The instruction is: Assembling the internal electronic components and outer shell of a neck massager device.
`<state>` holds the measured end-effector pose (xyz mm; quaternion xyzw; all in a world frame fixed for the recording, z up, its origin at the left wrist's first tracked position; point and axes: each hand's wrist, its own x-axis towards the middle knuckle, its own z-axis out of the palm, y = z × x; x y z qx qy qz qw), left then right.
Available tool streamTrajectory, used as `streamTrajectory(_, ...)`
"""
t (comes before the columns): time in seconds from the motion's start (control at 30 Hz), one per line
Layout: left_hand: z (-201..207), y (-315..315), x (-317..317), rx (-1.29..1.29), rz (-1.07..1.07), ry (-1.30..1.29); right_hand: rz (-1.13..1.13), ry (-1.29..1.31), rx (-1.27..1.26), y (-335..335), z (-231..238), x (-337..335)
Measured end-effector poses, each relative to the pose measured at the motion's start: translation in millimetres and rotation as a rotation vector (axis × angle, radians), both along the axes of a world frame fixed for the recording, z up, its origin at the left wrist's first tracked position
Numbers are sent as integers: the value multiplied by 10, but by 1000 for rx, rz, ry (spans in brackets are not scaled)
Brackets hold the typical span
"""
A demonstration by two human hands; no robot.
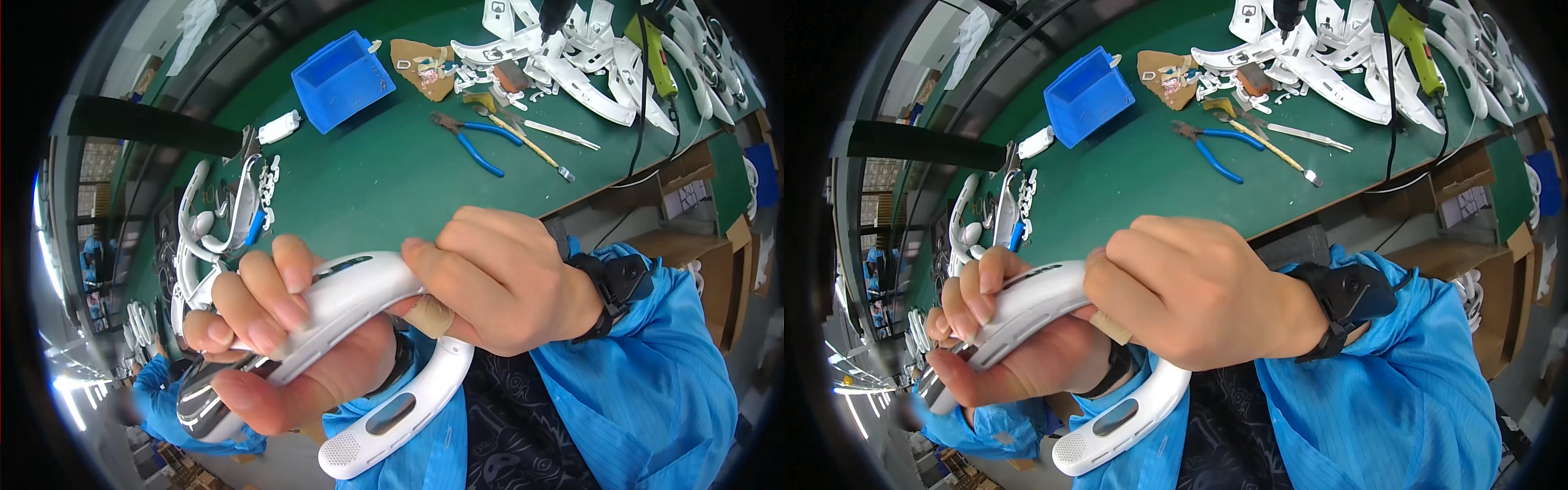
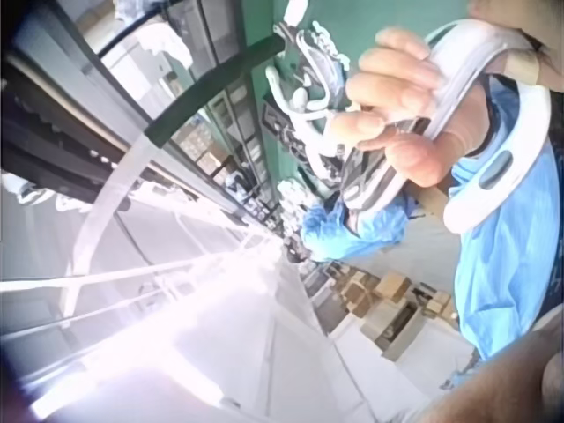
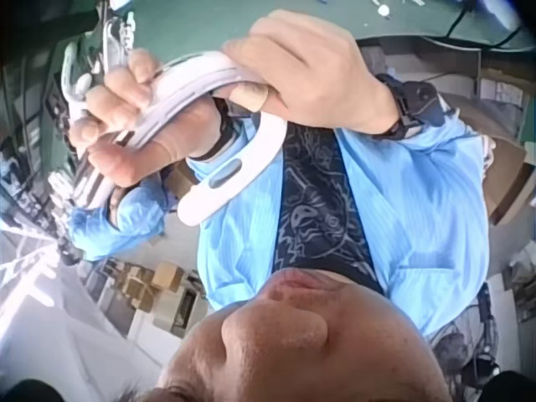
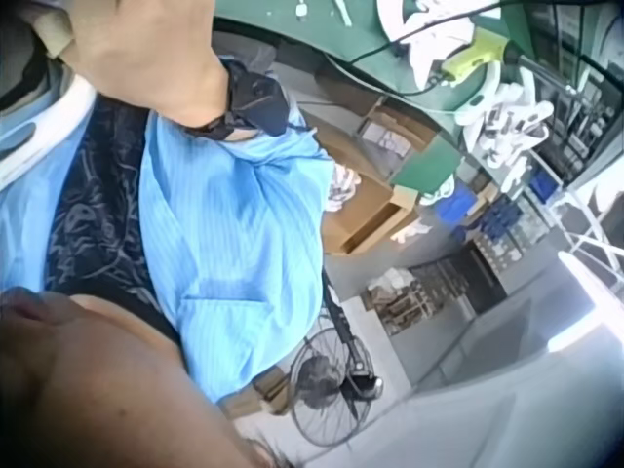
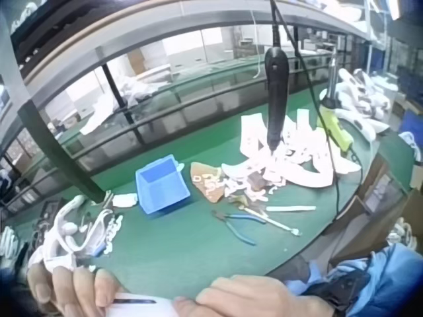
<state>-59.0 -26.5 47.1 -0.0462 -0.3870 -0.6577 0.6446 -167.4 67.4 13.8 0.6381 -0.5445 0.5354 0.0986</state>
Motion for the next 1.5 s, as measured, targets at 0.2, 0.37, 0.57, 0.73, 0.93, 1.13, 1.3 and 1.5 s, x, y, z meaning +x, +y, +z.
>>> streamTrajectory(0.2, -162, -159, 159, -78, -101, 27, 7, 33, 96, 21, 87, -32)
streamTrajectory(0.37, -240, -96, 76, 17, -164, 93, 112, -8, 2, -122, 212, -44)
streamTrajectory(0.57, -229, -13, 38, 37, -115, 28, 82, 189, -38, -114, 254, -40)
streamTrajectory(0.73, -275, 16, -60, 46, -134, 112, 126, 186, -52, -120, 272, -76)
streamTrajectory(0.93, -236, 63, -84, 106, -128, 66, 160, 218, -52, -90, 250, -46)
streamTrajectory(1.13, -331, -66, -16, 20, -89, 63, 217, 78, 184, -101, 247, -46)
streamTrajectory(1.3, -370, -27, -90, -17, -101, 83, 556, -714, 586, -34, 165, 58)
streamTrajectory(1.5, -393, 7, -101, -28, -151, 86, 608, -916, 556, -18, 91, 123)
